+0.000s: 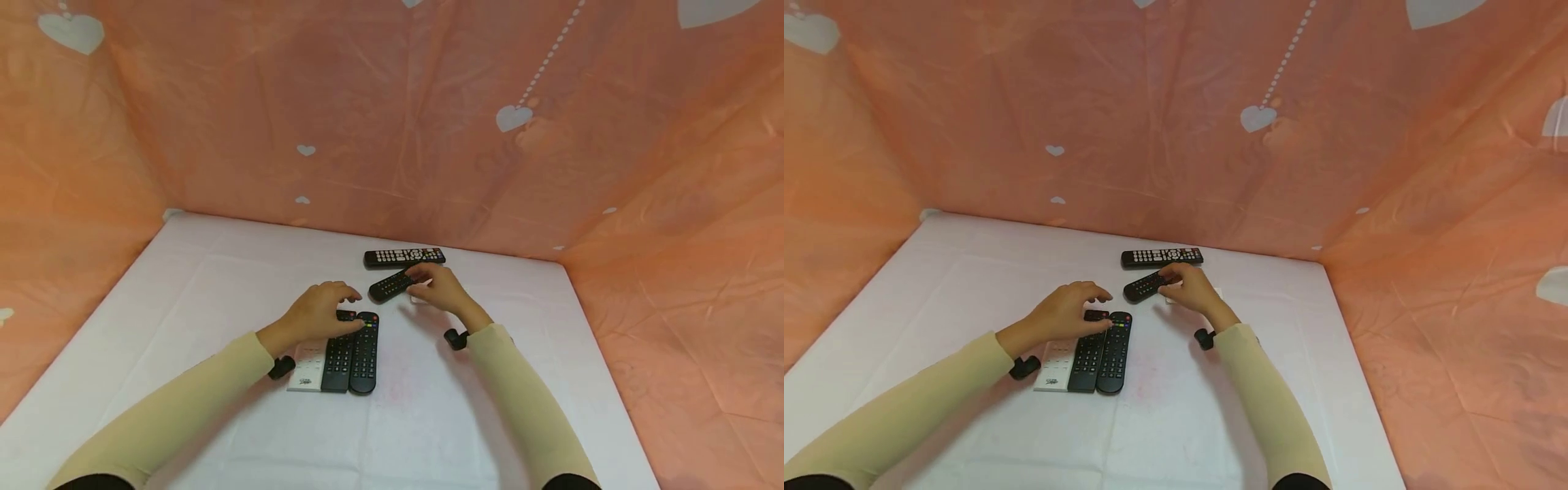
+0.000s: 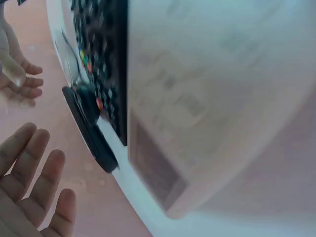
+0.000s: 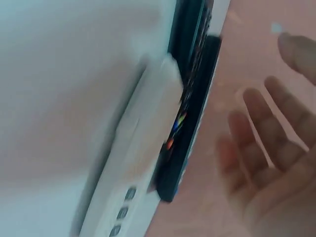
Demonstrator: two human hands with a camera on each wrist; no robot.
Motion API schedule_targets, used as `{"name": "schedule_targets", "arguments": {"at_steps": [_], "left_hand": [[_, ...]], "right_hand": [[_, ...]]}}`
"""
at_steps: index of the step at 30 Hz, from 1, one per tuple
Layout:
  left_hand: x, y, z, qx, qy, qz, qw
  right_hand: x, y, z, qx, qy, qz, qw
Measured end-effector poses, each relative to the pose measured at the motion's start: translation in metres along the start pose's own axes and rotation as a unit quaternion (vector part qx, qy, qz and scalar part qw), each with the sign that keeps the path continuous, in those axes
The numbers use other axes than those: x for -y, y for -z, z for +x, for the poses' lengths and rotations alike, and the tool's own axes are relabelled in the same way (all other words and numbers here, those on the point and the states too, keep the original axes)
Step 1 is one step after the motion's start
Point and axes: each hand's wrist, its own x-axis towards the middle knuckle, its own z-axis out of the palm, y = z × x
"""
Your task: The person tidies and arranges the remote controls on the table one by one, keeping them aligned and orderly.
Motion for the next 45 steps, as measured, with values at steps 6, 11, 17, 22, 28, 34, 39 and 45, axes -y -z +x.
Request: {"name": "schedule_targets", "arguments": {"at_steps": [6,11,17,22,28,34,39,45], "left_hand": [[0.001,0.001,0.03,0.041,0.063,-0.053,0.9958],[0.005,-0.002,0.053,0.08,0.089,-0.085,0.9892],[0.021,-0.012,0.07,0.121,0.112,-0.136,0.9768],[0.03,-0.022,0.077,0.14,0.133,-0.124,0.9733],[0.031,-0.029,0.082,0.141,0.142,-0.096,0.9752],[0.034,-0.03,0.085,0.15,0.126,-0.117,0.9737],[0.036,-0.032,0.087,0.165,0.121,-0.13,0.9701],[0.032,-0.03,0.09,0.173,0.124,-0.135,0.9677]], "right_hand": [[-0.02,0.021,0.016,-0.008,-0.095,-0.01,0.995],[-0.043,0.028,0.027,-0.009,-0.105,-0.014,0.994],[-0.055,0.024,0.032,0.02,-0.134,-0.018,0.991],[-0.053,0.017,0.032,0.042,-0.177,-0.035,0.983],[-0.054,0.013,0.032,0.043,-0.168,-0.049,0.984],[-0.057,0.009,0.035,0.044,-0.163,-0.059,0.984],[-0.057,0.008,0.035,0.041,-0.163,-0.067,0.983],[-0.057,0.007,0.035,0.033,-0.167,-0.067,0.983]]}}
